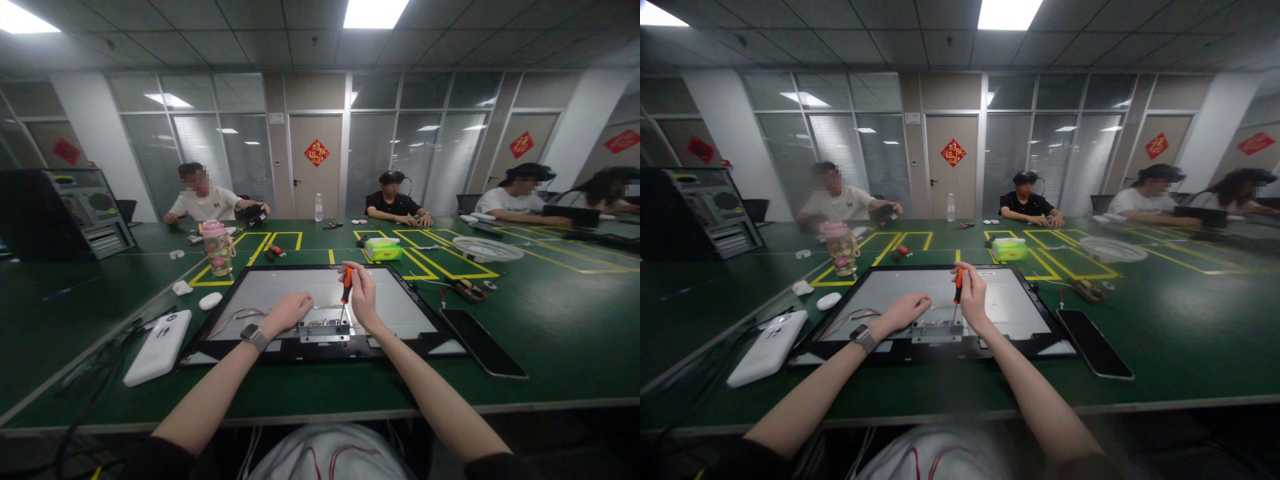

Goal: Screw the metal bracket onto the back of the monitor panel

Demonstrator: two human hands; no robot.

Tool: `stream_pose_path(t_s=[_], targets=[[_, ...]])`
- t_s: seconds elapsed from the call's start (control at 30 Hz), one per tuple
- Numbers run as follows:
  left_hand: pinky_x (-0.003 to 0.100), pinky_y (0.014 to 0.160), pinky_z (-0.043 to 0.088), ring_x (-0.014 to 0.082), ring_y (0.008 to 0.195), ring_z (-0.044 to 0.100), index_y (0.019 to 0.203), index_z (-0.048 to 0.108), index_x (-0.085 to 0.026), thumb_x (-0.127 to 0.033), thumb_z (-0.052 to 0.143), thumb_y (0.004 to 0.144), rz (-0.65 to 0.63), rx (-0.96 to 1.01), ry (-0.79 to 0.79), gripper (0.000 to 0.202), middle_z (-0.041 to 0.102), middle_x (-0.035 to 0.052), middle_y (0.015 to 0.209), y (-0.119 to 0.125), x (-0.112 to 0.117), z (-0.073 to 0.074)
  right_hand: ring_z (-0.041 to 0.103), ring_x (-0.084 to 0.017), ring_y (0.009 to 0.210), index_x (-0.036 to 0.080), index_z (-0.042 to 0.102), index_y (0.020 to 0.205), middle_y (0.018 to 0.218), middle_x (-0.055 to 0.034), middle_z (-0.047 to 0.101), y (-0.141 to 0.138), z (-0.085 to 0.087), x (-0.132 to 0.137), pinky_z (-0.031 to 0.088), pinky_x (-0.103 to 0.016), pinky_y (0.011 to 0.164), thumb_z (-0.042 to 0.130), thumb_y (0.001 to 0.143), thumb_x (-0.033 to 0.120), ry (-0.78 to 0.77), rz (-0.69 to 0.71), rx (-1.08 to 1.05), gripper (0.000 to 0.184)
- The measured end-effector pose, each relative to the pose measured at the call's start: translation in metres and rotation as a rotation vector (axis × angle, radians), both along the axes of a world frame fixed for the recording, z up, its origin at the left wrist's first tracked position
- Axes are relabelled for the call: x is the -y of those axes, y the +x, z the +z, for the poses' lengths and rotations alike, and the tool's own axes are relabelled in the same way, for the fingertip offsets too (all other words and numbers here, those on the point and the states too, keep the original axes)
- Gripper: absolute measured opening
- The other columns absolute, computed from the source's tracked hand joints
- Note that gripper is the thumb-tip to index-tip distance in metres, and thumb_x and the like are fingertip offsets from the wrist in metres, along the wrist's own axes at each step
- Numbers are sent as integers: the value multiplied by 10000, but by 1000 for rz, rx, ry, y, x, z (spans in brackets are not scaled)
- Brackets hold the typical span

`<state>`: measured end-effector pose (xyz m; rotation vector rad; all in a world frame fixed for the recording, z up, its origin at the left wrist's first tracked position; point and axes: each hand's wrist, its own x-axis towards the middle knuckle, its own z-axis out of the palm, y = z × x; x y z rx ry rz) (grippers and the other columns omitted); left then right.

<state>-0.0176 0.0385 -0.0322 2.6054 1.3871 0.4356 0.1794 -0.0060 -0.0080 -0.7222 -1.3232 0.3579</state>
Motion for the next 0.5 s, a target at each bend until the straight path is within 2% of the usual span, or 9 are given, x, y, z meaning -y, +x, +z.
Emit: stream_pose_path(t_s=[0.17, 0.3, 0.4, 0.5], targets=[[307, 780, 441, 233, 911, 625, 1016, 630, -198, -431, 309, 932, -4, 5, 5, 405, 685, 89, 1015, -1, -2, -3, 568, -147, 702, 185, 625, 992, 806, -36, 622, 0, 3, 1, 451, -282, 642, 470, 915, 319, -29, -43, 41, 219], [308, 786, 442, 234, 908, 623, 1029, 633, -196, -434, 317, 930, -3, 10, 9, 409, 685, 91, 1007, -1, -3, -5, 536, -144, 698, 191, 642, 868, 761, -14, 578, 1, 6, 3, 435, -290, 679, 553, 870, 297, 42, -134, 113, 139], [306, 800, 438, 232, 920, 617, 1029, 635, -195, -439, 315, 930, -8, 19, 11, 414, 682, 90, 1018, -1, -3, -5, 520, -147, 716, 191, 632, 798, 738, -9, 548, 0, 7, 4, 423, -302, 715, 568, 863, 293, 93, -175, 135, 136], [301, 798, 435, 228, 926, 613, 1021, 637, -194, -446, 318, 927, -10, 30, 6, 417, 680, 88, 1027, -1, -4, -5, 523, -156, 751, 191, 654, 804, 754, -17, 528, 0, 7, 4, 429, -311, 735, 567, 865, 306, 91, -188, 107, 157]])
